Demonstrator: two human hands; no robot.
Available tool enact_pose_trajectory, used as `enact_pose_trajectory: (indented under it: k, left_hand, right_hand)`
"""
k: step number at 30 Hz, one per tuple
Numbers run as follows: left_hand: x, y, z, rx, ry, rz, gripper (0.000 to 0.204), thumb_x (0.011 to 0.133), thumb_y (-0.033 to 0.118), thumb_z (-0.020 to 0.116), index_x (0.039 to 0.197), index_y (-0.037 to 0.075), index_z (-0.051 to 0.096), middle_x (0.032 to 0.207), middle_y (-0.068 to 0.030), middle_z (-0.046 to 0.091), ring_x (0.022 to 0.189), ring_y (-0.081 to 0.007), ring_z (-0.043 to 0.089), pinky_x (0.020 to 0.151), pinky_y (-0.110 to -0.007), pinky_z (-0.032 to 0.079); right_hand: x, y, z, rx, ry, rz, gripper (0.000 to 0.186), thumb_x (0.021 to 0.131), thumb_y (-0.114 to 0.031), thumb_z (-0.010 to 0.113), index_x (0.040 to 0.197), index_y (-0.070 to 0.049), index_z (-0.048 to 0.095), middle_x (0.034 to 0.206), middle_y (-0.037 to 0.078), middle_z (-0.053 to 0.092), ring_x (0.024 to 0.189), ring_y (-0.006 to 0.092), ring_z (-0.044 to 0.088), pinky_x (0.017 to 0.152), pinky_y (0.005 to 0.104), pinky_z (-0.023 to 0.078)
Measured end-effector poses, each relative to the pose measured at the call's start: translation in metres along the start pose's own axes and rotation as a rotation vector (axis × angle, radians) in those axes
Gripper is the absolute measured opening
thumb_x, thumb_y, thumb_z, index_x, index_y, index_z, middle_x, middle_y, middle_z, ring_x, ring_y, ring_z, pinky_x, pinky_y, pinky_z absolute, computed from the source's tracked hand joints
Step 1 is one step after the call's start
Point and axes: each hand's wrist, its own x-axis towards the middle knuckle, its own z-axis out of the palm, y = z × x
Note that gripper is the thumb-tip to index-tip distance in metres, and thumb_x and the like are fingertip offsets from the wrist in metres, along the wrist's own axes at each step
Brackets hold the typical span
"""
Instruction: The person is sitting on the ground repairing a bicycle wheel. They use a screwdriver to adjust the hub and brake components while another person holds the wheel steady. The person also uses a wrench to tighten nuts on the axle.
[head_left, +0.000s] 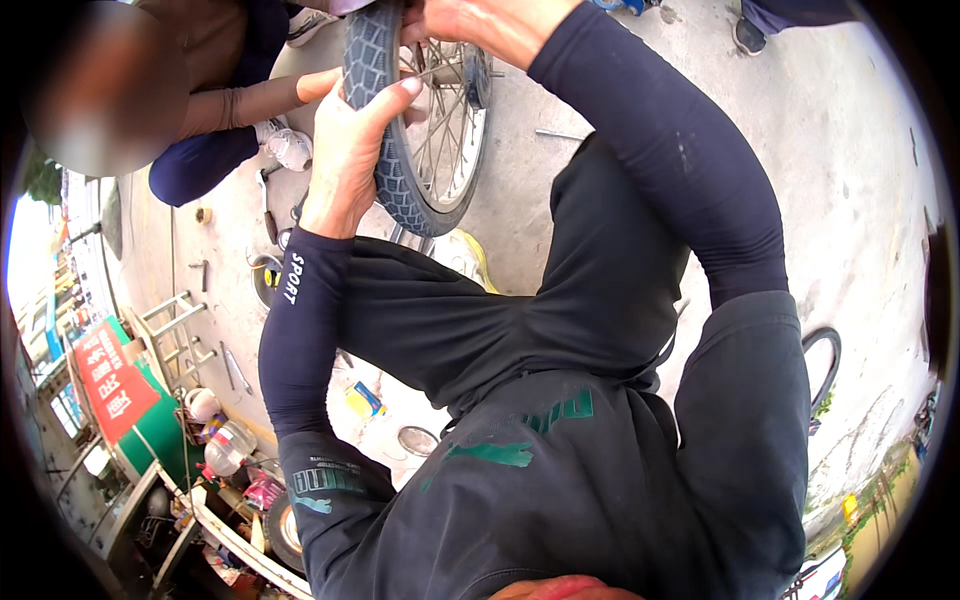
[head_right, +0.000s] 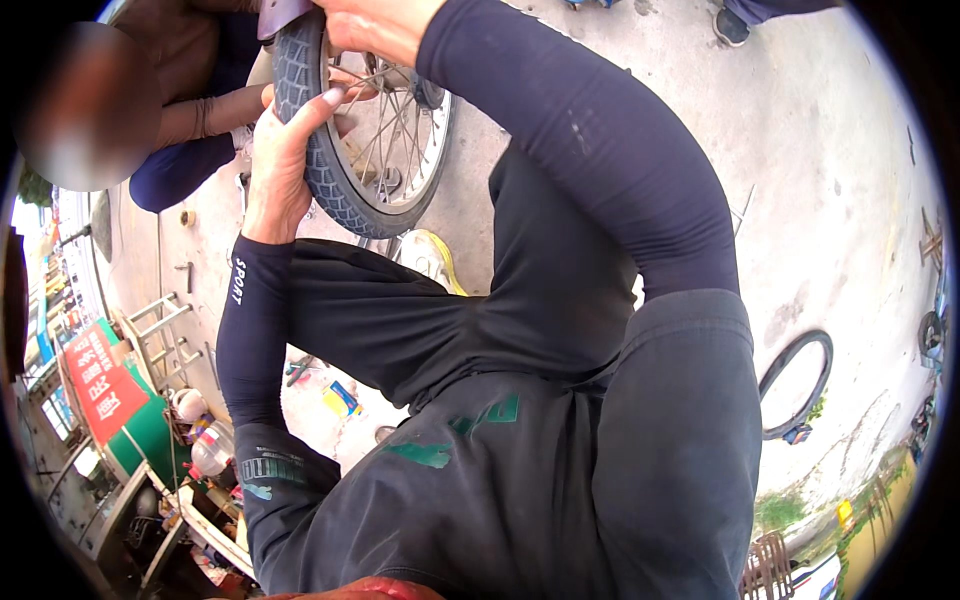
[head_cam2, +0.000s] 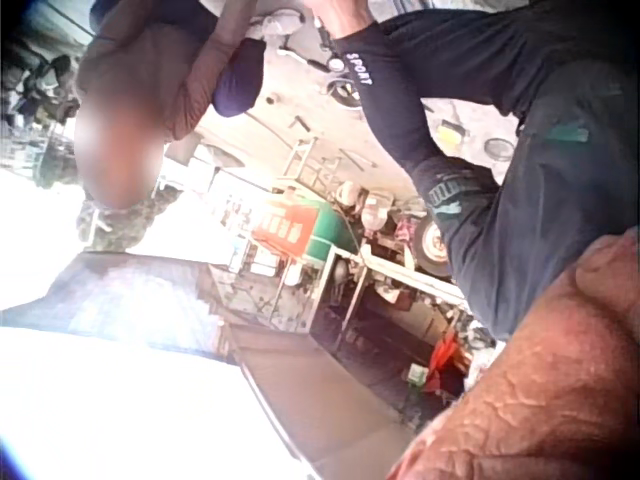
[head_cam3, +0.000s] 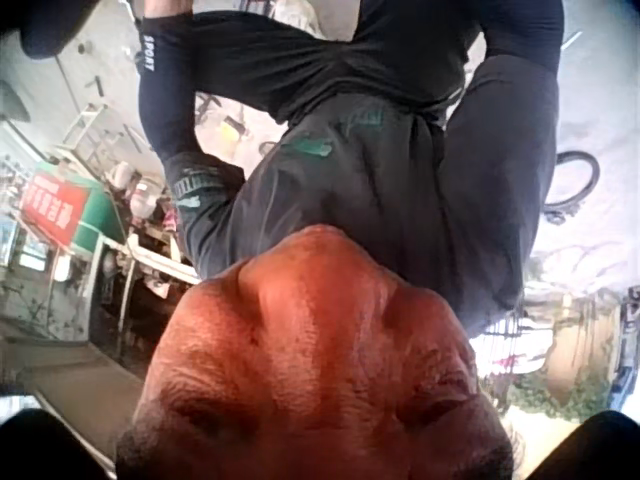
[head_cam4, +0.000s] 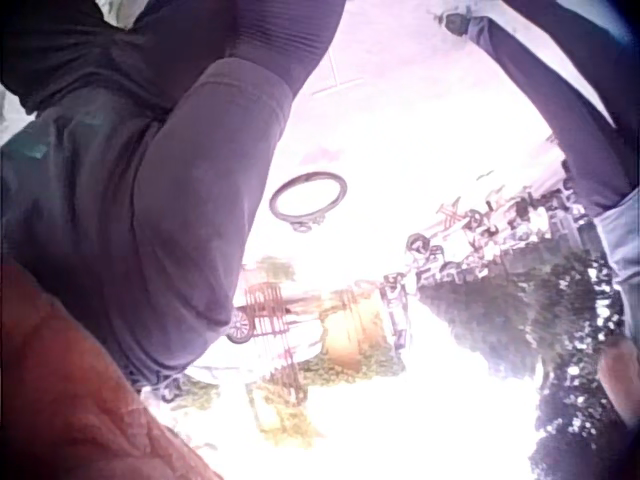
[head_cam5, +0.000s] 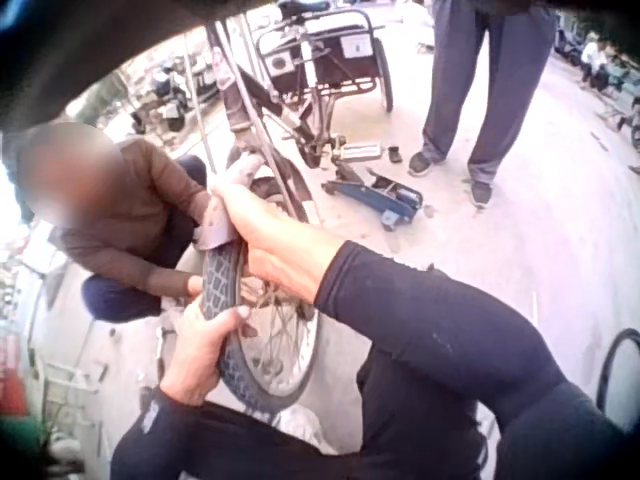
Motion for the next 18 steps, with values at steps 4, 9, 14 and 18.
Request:
enact_pose_trajectory:
  k: [4, 9, 14, 18]
  left_hand:
    - [0.006, 0.008, -0.011, 0.029, -0.039, -0.056, 0.024, 0.084, 0.019, 0.072, 0.102, 0.003, 0.069, 0.096, -0.0085, 0.074, 0.076, -0.0104, 0.062, 0.067, -0.024, 0.052]
    - [0.018, 0.018, -0.016, -0.001, -0.167, -0.077, 0.028, 0.085, 0.016, 0.070, 0.107, -0.001, 0.064, 0.086, -0.0071, 0.066, 0.072, -0.0133, 0.061, 0.067, -0.024, 0.050]
    - [0.021, 0.018, -0.026, -0.051, -0.185, -0.038, 0.030, 0.083, 0.011, 0.068, 0.109, -0.004, 0.060, 0.094, -0.0089, 0.064, 0.074, -0.0162, 0.058, 0.075, -0.030, 0.048]
    - [0.030, 0.018, -0.027, -0.089, -0.193, -0.042, 0.031, 0.084, 0.009, 0.066, 0.111, -0.003, 0.060, 0.095, -0.0097, 0.062, 0.073, -0.0164, 0.056, 0.076, -0.032, 0.047]
  right_hand:
    - [-0.019, -0.006, 0.008, -0.002, -0.010, -0.015, 0.039, 0.099, -0.051, 0.049, 0.082, -0.016, 0.056, 0.075, 0.004, 0.055, 0.075, 0.0244, 0.055, 0.063, 0.0476, 0.048]
    - [0.000, -0.004, -0.008, 0.044, -0.175, -0.069, 0.042, 0.100, -0.051, 0.047, 0.088, -0.013, 0.061, 0.084, 0.008, 0.065, 0.081, 0.0256, 0.062, 0.069, 0.0487, 0.049]
    - [-0.047, -0.009, -0.018, -0.097, -0.237, -0.136, 0.046, 0.100, -0.053, 0.046, 0.102, -0.010, 0.063, 0.091, 0.009, 0.068, 0.084, 0.0249, 0.066, 0.072, 0.0473, 0.051]
    - [-0.058, -0.028, -0.030, -0.425, 0.194, -0.098, 0.046, 0.100, -0.046, 0.053, 0.121, -0.006, 0.061, 0.100, 0.009, 0.071, 0.089, 0.0214, 0.068, 0.078, 0.0404, 0.054]
